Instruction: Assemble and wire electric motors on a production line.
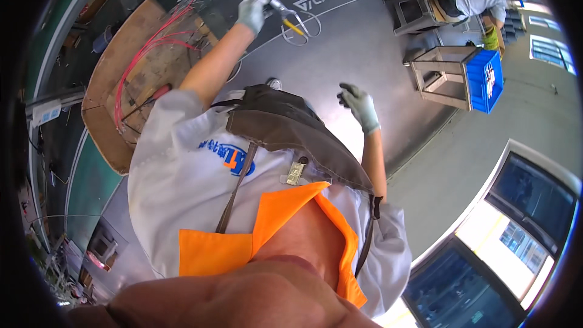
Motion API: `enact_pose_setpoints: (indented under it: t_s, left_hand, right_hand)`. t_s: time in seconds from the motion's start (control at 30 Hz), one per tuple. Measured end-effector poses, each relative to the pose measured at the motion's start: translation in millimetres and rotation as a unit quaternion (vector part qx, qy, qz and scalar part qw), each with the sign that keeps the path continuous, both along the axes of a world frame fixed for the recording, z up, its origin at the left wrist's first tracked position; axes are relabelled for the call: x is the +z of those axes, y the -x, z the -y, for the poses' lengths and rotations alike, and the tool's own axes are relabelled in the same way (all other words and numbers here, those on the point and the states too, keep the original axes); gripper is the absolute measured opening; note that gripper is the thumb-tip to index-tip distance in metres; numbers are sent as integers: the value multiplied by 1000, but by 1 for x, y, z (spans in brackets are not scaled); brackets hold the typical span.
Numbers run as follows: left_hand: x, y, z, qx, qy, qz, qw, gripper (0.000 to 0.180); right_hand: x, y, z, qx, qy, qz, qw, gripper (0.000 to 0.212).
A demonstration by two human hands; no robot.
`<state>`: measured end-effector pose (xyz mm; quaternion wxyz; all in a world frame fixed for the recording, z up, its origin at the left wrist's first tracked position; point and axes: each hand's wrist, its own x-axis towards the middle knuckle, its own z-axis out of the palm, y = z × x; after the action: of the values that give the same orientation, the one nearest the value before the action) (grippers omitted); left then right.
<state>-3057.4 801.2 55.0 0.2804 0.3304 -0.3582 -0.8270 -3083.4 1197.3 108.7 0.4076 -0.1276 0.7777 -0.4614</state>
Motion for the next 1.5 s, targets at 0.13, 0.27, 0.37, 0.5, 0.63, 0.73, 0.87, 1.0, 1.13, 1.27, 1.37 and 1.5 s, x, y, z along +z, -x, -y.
enact_pose_setpoints:
  t_s: [0.13,0.27,0.37,0.5,0.63,0.73,0.87,1.0,1.13,1.27,1.37,1.5]
  left_hand:
    - [-48,157,2,-8,-25,90,996,21]
    - [-97,275,6,8,57,173,983,16]
    - [-118,302,17,22,129,252,959,20]
    - [-61,286,11,-35,347,416,840,46]
    - [-24,199,5,29,442,578,685,56]
    - [-26,159,-3,45,327,644,690,54]
    - [-58,173,-8,93,332,615,710,36]
    - [-68,230,12,86,295,560,770,41]
    - [-83,220,20,103,286,398,866,52]
    - [-77,127,15,213,325,405,828,47]
    - [-45,1,20,294,421,481,711,34]
    - [-20,-170,11,315,334,582,671,23]
  right_hand:
    - [-21,66,-56,-140,-17,62,988,33]
    - [-43,190,-36,-108,41,27,993,32]
    - [-33,307,55,-25,65,-54,996,30]
    - [-37,444,179,99,71,-458,881,40]
    - [-49,532,278,232,-203,-548,778,88]
    - [-74,557,335,262,-298,-460,794,113]
    - [-98,586,348,268,-167,-493,810,105]
    - [-101,581,356,167,-105,-278,940,79]
    - [-84,486,368,163,42,6,986,62]
    - [-60,338,380,218,105,19,970,55]
    - [-124,285,393,168,182,100,964,62]
    - [-97,185,421,302,-80,-300,901,108]
